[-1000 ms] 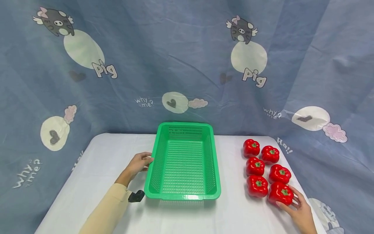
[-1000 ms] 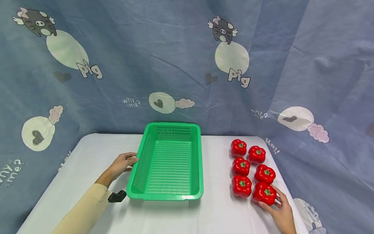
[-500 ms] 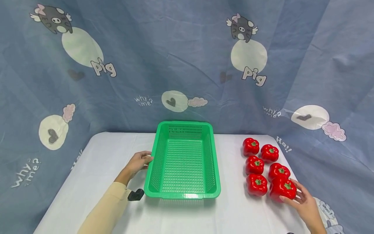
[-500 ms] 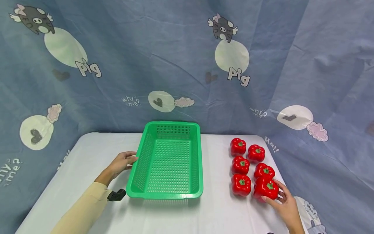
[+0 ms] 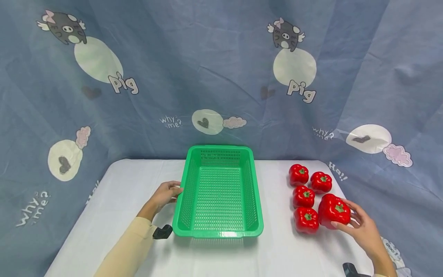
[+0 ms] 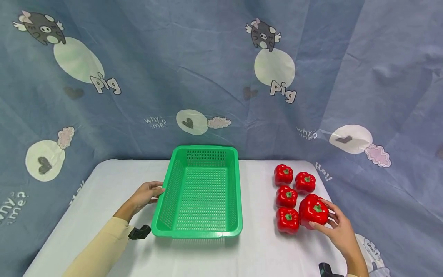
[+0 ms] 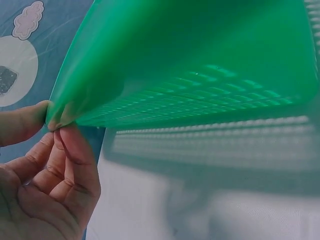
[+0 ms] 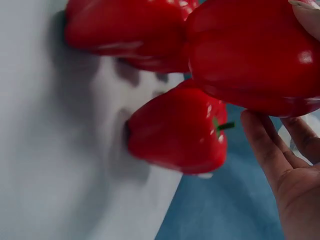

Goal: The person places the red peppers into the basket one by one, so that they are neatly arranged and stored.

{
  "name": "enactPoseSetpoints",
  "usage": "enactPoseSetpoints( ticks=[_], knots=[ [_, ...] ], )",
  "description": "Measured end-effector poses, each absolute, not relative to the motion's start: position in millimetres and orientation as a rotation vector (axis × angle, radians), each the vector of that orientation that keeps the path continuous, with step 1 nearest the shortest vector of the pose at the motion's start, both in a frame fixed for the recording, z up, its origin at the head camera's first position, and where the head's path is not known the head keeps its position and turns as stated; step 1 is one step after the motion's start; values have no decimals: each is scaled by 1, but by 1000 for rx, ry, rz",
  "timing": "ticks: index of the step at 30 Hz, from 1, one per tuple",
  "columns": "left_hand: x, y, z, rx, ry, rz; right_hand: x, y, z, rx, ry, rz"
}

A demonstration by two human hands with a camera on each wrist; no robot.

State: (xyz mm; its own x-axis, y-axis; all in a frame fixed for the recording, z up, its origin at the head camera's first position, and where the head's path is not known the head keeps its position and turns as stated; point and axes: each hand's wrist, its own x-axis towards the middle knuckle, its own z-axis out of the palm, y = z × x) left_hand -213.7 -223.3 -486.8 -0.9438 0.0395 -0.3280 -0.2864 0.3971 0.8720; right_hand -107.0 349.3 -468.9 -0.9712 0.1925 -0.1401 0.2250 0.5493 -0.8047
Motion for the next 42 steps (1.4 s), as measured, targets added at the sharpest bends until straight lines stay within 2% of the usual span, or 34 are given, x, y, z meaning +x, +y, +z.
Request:
enactPoseSetpoints(
  ticks=[7, 24, 42],
  knots=[
    [-217, -224, -488, -202, 2371, 1559, -126, 343, -455, 175, 2763, -1432],
    [-218, -223, -488, -230, 2349, 1550, -184, 313, -437, -20, 2705, -1477],
    [-218, -224, -488, -266, 2319, 1565, -233, 258, -430, -91, 2625, -1443]
  ],
)
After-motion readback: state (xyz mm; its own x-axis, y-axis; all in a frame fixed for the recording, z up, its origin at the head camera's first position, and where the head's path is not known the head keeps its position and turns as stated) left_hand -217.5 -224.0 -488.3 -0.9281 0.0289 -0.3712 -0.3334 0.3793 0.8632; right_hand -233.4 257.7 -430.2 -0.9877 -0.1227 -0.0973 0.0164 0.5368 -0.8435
